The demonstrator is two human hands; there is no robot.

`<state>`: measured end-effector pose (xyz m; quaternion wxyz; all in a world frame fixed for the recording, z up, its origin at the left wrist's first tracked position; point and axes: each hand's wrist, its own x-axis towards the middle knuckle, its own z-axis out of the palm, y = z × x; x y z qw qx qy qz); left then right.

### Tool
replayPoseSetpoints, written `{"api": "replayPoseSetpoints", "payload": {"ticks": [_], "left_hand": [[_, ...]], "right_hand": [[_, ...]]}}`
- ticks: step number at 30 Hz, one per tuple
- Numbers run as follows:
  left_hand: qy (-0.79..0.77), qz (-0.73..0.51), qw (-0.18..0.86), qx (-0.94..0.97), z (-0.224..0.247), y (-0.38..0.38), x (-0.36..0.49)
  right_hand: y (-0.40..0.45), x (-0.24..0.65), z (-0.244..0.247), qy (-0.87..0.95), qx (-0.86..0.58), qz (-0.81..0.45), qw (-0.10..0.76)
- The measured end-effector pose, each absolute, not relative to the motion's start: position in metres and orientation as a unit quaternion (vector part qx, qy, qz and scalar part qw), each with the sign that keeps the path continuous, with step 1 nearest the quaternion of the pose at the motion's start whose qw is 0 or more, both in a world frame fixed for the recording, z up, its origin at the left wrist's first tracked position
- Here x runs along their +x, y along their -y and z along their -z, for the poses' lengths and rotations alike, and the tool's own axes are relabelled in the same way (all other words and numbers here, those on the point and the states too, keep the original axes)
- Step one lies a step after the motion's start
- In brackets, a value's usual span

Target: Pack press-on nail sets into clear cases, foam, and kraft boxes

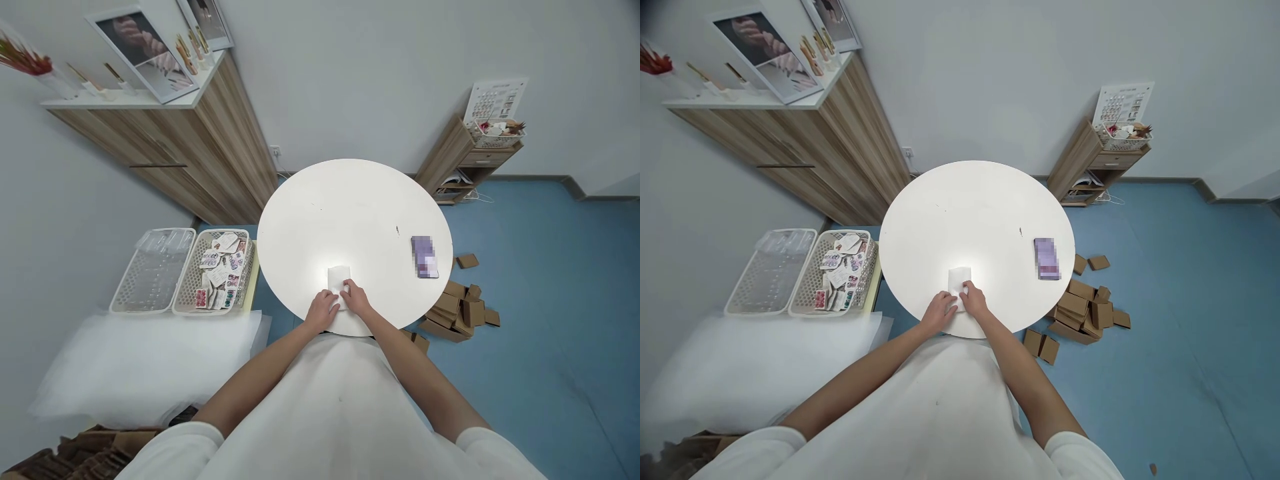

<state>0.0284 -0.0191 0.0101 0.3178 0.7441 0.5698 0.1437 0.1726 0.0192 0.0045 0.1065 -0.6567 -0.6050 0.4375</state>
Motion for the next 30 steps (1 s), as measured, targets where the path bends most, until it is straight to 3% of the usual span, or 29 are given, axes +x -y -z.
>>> {"api": "replayPoseSetpoints", "payload": {"ticks": [7, 10, 14, 20, 30], "left_hand": [[-0.576, -0.084, 0.258, 0.771, -0.008, 0.004, 0.038], [-0.57, -0.084, 0.253, 0.777, -0.007, 0.004, 0.039], [-0.577, -0.094, 0.25, 0.772, -0.006, 0.004, 0.038], [-0.605, -0.117, 0.249, 0.747, -0.007, -0.001, 0.039], [-0.576, -0.059, 0.252, 0.776, -0.015, -0.012, 0.034]], "right_hand": [[-0.012, 0.178, -0.004, 0.621, -0.639, -0.439, 0.115], [-0.002, 0.183, -0.008, 0.678, -0.619, -0.38, 0.115], [0.009, 0.186, -0.019, 0.787, -0.56, -0.254, 0.05], [0.01, 0.169, -0.024, 0.836, -0.514, -0.182, -0.059], [0.008, 0.164, -0.016, 0.813, -0.559, -0.145, -0.073]]}}
